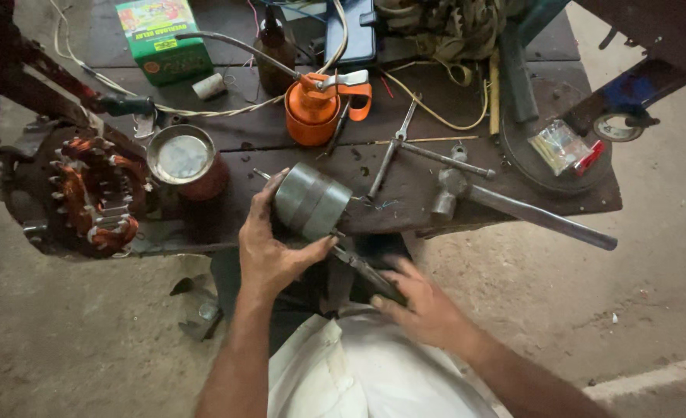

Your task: The person holds a cylindrical motor rotor and uses pliers to adjust and trim wires protruding from its end. They repeatedly rotate the rotor, pull and cut wires, and inspect the connections while working at a cluttered workbench.

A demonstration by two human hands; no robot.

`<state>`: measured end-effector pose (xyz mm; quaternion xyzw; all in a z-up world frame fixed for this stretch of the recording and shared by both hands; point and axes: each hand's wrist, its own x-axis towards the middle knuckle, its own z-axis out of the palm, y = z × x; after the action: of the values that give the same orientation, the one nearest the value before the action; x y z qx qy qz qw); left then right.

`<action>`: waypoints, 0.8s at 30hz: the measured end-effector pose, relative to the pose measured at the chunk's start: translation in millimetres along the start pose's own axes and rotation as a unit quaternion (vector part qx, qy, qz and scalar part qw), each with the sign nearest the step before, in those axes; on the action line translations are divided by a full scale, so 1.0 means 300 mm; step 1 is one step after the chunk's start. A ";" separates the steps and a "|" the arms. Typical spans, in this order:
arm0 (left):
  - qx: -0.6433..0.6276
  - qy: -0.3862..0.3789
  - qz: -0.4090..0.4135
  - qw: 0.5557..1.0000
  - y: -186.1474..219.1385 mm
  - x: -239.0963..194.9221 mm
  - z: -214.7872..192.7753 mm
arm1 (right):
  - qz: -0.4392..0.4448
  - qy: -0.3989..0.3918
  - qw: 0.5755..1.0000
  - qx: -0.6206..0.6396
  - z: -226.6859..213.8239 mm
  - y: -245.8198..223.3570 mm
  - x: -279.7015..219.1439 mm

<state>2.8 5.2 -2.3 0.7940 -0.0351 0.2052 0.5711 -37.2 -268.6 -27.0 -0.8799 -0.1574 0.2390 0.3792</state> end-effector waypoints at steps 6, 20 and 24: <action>-0.011 -0.007 -0.021 1.000 -0.006 -0.008 0.009 | -0.152 0.189 0.918 -0.313 0.068 -0.034 -0.006; 0.002 -0.002 0.012 1.000 -0.009 -0.005 -0.002 | -0.165 0.185 0.936 -0.249 0.029 -0.071 -0.020; -0.013 -0.005 0.006 1.000 -0.017 -0.008 -0.003 | 0.262 -0.104 0.891 0.357 -0.001 0.003 -0.008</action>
<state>1.7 7.2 -7.5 0.7873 -0.0460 0.2041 0.5799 -38.9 -270.6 -26.7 -0.6646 0.1362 0.4600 0.5728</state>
